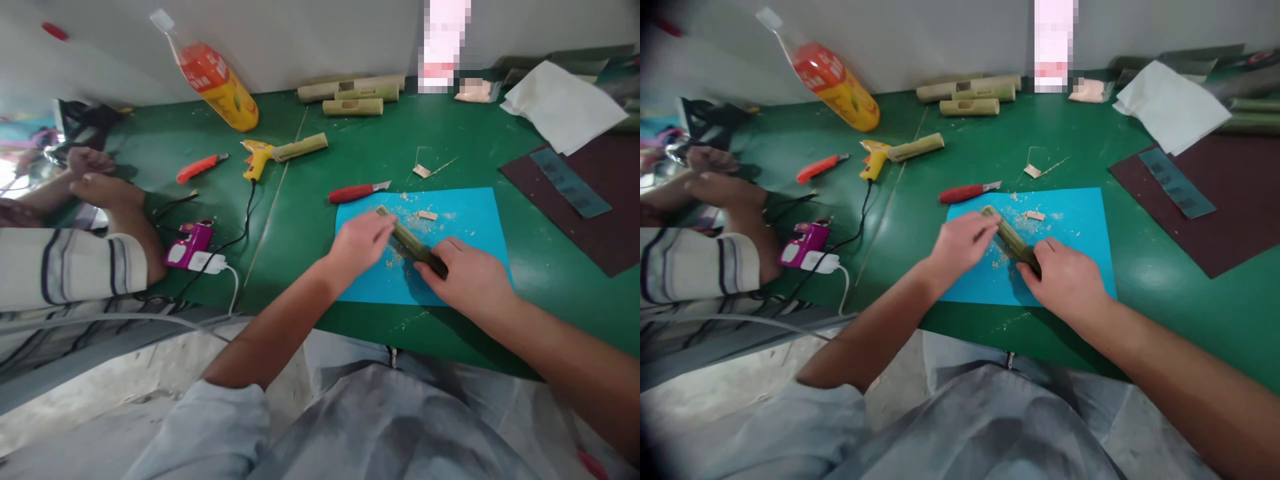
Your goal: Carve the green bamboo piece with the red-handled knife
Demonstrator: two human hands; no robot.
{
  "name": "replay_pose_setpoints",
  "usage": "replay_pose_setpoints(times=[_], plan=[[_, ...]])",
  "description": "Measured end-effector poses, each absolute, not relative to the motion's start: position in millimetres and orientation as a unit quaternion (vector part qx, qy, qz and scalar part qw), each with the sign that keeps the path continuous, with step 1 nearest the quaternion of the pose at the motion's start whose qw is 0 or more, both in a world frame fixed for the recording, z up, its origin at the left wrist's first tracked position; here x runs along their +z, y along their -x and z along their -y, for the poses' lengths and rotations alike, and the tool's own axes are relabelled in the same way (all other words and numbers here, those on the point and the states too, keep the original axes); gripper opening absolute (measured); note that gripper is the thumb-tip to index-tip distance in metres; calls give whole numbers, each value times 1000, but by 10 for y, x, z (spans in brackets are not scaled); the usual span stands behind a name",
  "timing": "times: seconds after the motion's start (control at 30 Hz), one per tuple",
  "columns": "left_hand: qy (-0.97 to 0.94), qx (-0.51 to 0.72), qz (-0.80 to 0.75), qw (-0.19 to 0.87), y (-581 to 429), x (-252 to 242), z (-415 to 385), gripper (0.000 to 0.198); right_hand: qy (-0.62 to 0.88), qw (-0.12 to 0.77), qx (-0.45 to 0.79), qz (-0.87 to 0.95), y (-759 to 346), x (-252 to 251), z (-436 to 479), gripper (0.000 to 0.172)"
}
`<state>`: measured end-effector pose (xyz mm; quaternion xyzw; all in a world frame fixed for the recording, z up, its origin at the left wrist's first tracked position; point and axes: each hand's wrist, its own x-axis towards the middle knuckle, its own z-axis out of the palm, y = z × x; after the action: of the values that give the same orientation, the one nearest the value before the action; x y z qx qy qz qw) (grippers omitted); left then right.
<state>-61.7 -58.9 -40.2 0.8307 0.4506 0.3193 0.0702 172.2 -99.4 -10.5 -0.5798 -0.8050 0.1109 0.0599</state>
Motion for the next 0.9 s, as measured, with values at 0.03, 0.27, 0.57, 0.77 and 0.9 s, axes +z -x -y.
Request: replay_pose_setpoints(times=[0.03,0.27,0.57,0.77,0.9], plan=[[-845,298,-436,83,597,-404,609,30,580,56,112,805,-1722,-105,993,30],[-815,337,-465,74,587,-413,584,28,579,75,108,805,-1729,-121,995,30],[-816,330,-468,78,589,-416,577,28,574,80,106,808,-1747,-129,991,31],[-848,289,-432,109,568,-407,608,30,573,74,107,809,-1737,-129,994,30],[-817,329,-469,65,612,-413,577,27,577,91,110,804,-1741,-143,1000,30]])
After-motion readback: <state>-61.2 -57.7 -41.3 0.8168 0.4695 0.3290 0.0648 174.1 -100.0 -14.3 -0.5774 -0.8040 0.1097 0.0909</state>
